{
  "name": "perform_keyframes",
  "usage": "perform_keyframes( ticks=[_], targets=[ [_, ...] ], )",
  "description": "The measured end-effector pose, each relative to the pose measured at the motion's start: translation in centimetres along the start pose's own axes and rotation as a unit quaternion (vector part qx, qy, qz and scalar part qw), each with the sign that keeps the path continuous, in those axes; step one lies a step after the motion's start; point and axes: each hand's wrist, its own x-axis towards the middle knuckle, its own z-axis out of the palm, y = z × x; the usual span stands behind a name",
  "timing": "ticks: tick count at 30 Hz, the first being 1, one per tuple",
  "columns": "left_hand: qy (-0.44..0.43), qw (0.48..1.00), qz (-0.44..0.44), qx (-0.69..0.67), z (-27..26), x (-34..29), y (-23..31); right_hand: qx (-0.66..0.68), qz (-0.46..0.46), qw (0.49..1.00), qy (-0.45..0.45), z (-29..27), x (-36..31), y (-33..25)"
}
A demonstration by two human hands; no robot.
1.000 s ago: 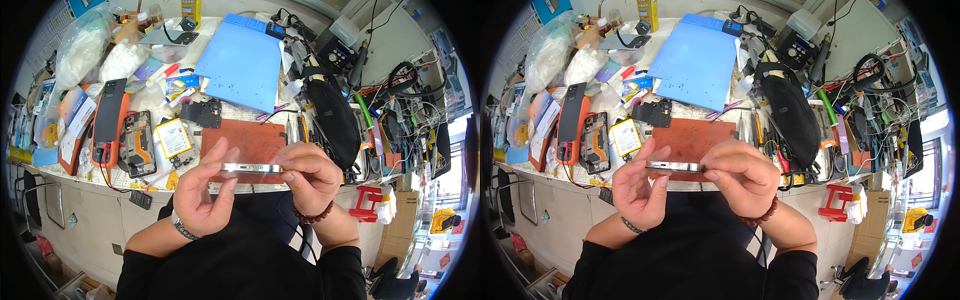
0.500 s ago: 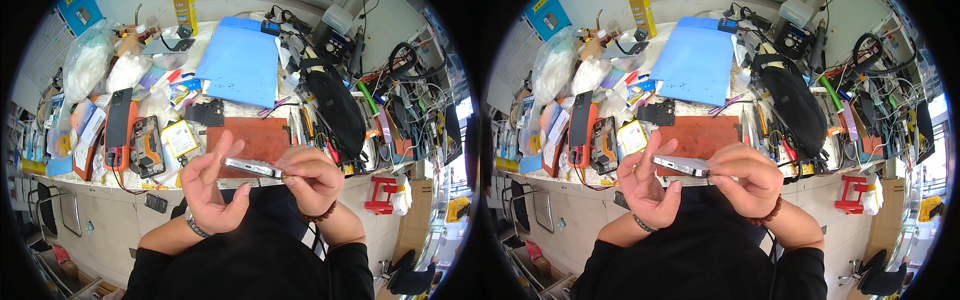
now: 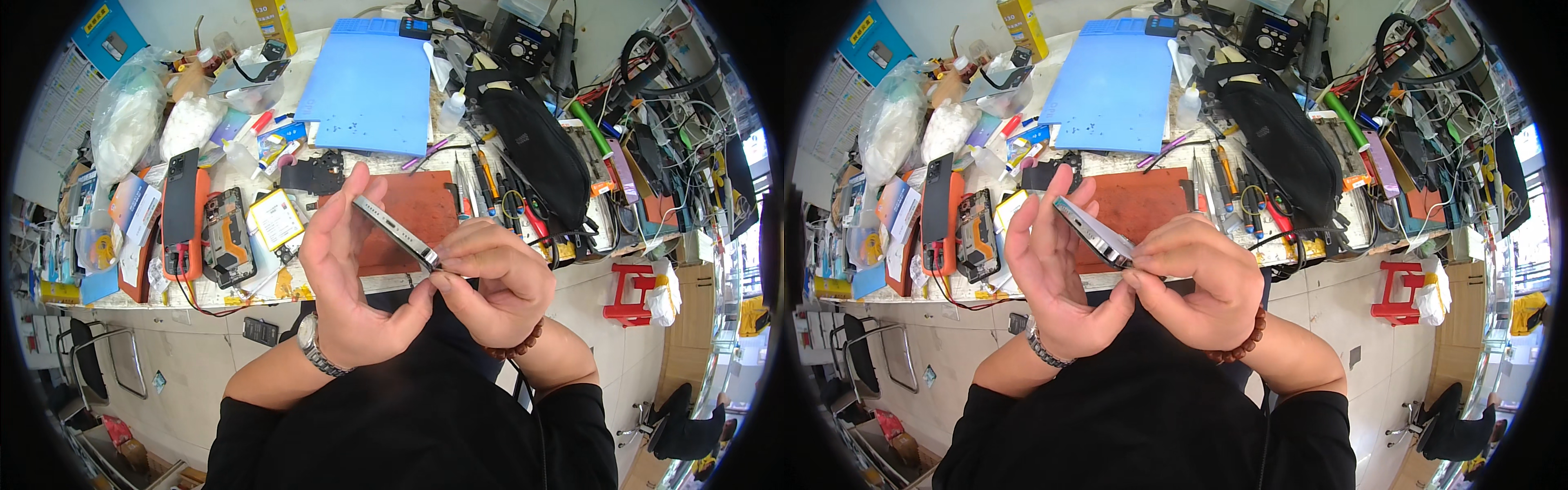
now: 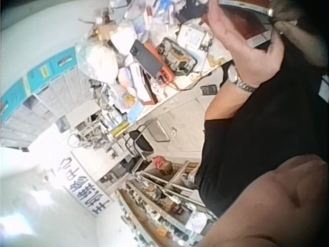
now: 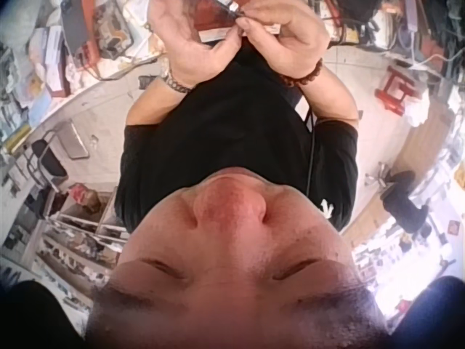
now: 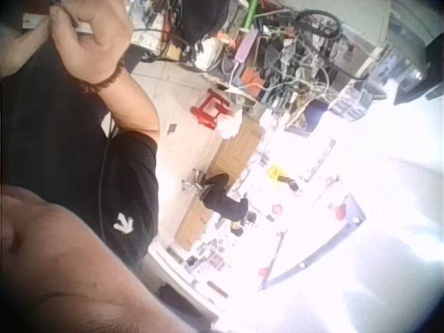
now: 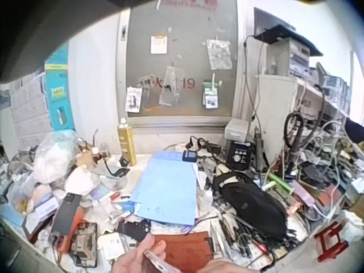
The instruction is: The person removes the screen protector from a smartphone, then uses a prying tool to separate the screen assembly from the frame. They continue to pry around the edges and use a screwdriver to loosen internal screws, partially opening the device.
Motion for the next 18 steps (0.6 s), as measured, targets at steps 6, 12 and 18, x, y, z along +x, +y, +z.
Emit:
perform_keyframes(
  ticks=[6,12,18],
  targets=[
    [-0.015,1.000,0.003,0.010,0.52,0.05,0.29,-0.012,-0.007,1.000,-0.008,-0.34,-0.19,-0.37],
    [-0.021,1.000,-0.009,-0.017,0.80,0.43,0.30,-0.030,-0.005,0.999,0.008,-0.14,-0.30,-0.73],
    [-0.030,0.999,0.003,0.011,0.94,0.51,0.39,-0.035,-0.005,0.999,0.012,-0.23,-0.33,-0.92]
  ],
)
